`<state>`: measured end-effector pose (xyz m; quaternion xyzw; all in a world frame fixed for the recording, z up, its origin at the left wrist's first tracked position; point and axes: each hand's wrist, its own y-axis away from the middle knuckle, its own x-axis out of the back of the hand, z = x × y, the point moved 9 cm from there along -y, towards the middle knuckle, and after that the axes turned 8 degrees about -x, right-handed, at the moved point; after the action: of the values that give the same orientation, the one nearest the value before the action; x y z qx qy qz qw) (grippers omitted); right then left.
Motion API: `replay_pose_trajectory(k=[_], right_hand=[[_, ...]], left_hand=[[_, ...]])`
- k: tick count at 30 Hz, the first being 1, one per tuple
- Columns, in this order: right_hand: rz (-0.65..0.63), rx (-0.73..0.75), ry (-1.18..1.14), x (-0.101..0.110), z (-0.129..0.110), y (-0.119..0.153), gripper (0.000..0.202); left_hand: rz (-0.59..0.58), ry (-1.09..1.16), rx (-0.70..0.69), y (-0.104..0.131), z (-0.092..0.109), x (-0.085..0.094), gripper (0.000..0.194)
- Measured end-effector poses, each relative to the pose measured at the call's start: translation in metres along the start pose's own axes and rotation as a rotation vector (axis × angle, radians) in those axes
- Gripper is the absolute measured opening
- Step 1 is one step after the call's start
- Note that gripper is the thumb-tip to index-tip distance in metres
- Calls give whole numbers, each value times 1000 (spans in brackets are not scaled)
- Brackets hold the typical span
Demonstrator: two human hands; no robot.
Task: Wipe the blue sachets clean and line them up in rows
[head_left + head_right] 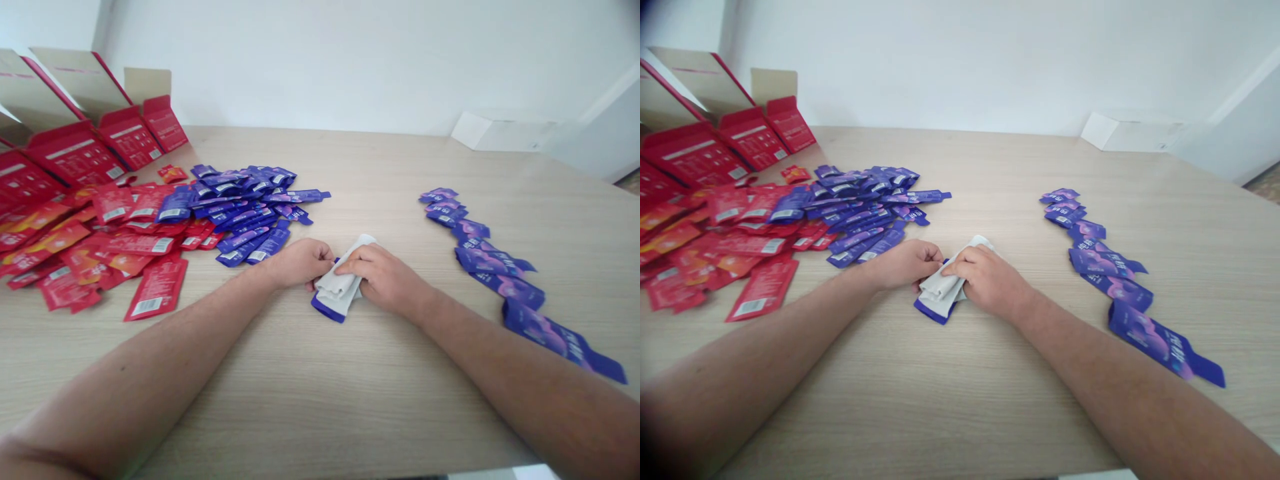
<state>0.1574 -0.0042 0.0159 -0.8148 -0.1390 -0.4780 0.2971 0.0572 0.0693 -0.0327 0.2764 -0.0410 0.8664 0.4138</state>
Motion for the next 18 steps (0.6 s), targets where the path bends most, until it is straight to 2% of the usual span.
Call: replay_pose_trajectory(k=[3,8,10,13,16,18], right_hand=[[7,-19,10,0,-2,0,43],[-87,146,-75,-10,-50,7,34],[-119,190,-117,-10,-55,8,33],[-60,115,-88,0,-26,5,37],[154,-66,-46,28,22,1,45],[317,-178,-44,50,46,4,42]], left_hand=[[13,-9,17,0,-1,1,9],[-10,37,21,0,1,-1,10],[-16,66,21,0,0,-2,10],[-14,82,10,-1,-3,-3,11],[30,68,8,-1,-4,3,11],[116,-9,4,1,0,17,9]])
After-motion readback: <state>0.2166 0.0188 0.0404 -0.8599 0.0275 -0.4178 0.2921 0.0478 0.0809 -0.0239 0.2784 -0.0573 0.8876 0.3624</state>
